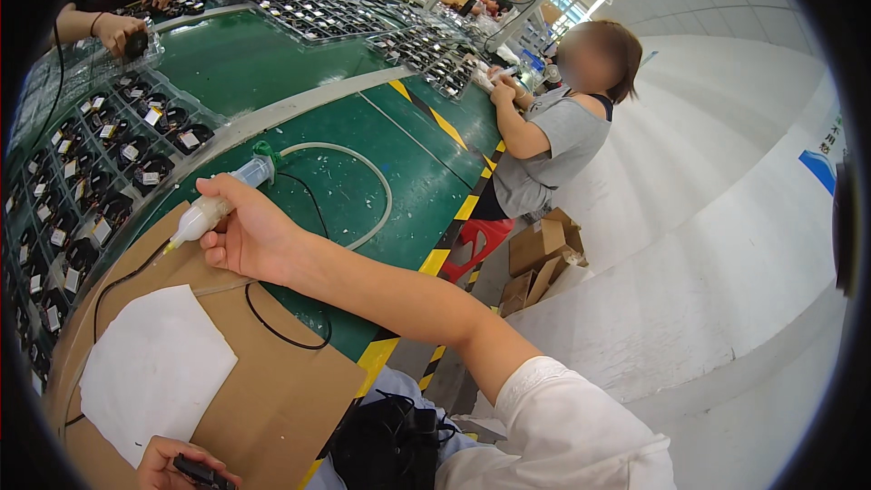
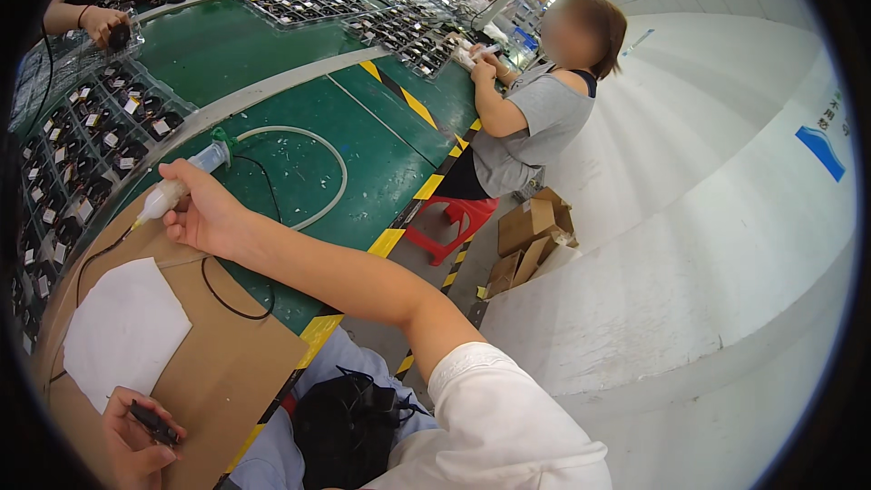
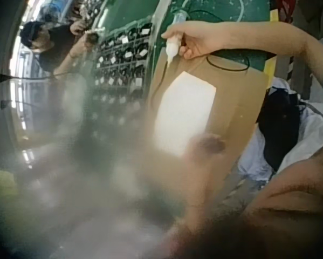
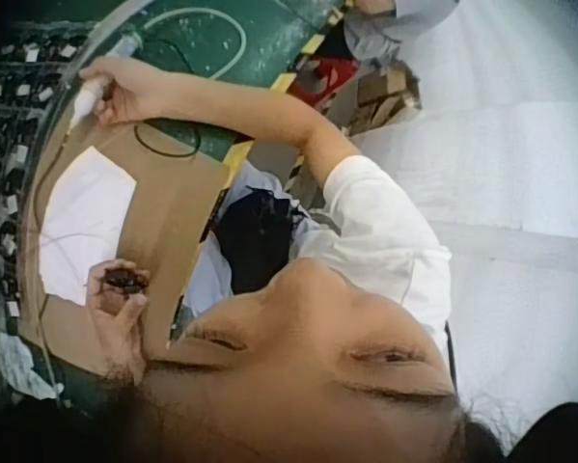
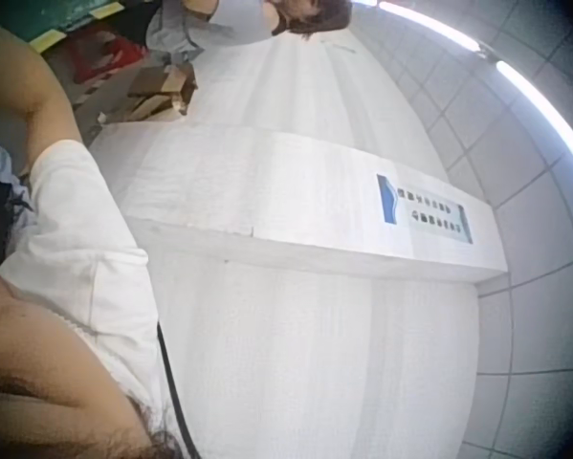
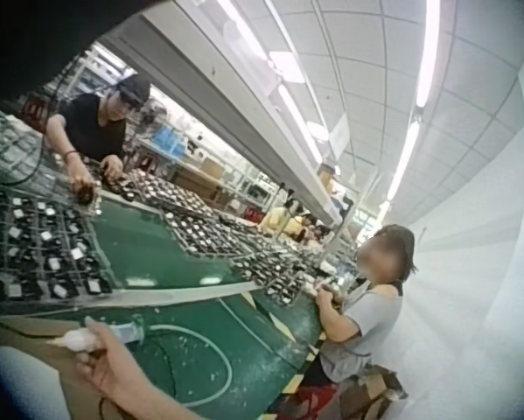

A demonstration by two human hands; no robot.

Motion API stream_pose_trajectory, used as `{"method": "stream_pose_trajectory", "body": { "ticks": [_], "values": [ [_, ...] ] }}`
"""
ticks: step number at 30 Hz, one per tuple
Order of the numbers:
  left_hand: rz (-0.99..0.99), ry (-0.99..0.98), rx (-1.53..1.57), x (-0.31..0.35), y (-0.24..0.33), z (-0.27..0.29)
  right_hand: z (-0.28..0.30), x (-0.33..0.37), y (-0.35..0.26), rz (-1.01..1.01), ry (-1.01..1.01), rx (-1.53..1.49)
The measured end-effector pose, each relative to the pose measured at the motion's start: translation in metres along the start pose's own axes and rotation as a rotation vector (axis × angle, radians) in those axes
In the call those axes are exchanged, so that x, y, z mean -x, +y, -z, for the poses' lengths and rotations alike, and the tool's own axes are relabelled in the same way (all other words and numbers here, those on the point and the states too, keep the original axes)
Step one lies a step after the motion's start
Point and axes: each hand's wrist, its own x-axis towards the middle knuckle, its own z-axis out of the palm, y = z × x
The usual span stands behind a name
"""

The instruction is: Apply sealant or glue to small electronic components using a manual syringe dispenser at a factory assembly station.

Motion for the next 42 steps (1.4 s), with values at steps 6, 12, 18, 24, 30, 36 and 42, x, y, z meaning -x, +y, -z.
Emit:
{"method": "stream_pose_trajectory", "body": {
  "ticks": [6, 12, 18, 24, 30, 36, 42],
  "values": [
    [0.066, 0.003, 0.036, 0.002, 0.007, -0.001, 0.0, 0.0, 0.0, -0.002, -0.001, 0.002],
    [0.056, 0.071, 0.071, 0.003, 0.01, -0.007, -0.001, 0.002, -0.001, 0.001, -0.006, -0.002],
    [0.107, 0.077, -0.135, 0.002, 0.012, -0.009, 0.001, 0.001, 0.001, -0.002, -0.006, -0.003],
    [0.011, 0.038, -0.129, 0.002, 0.005, -0.003, 0.001, 0.0, 0.0, -0.001, -0.012, -0.002],
    [0.02, -0.002, 0.027, -0.001, 0.005, -0.004, 0.0, -0.002, -0.001, -0.01, -0.011, 0.004],
    [-0.024, 0.034, -0.049, 0.0, -0.006, -0.001, -0.001, 0.001, 0.0, -0.002, -0.009, 0.007],
    [0.022, 0.038, 0.059, 0.002, 0.011, -0.01, 0.001, 0.001, -0.001, -0.007, -0.011, 0.006]
  ]
}}
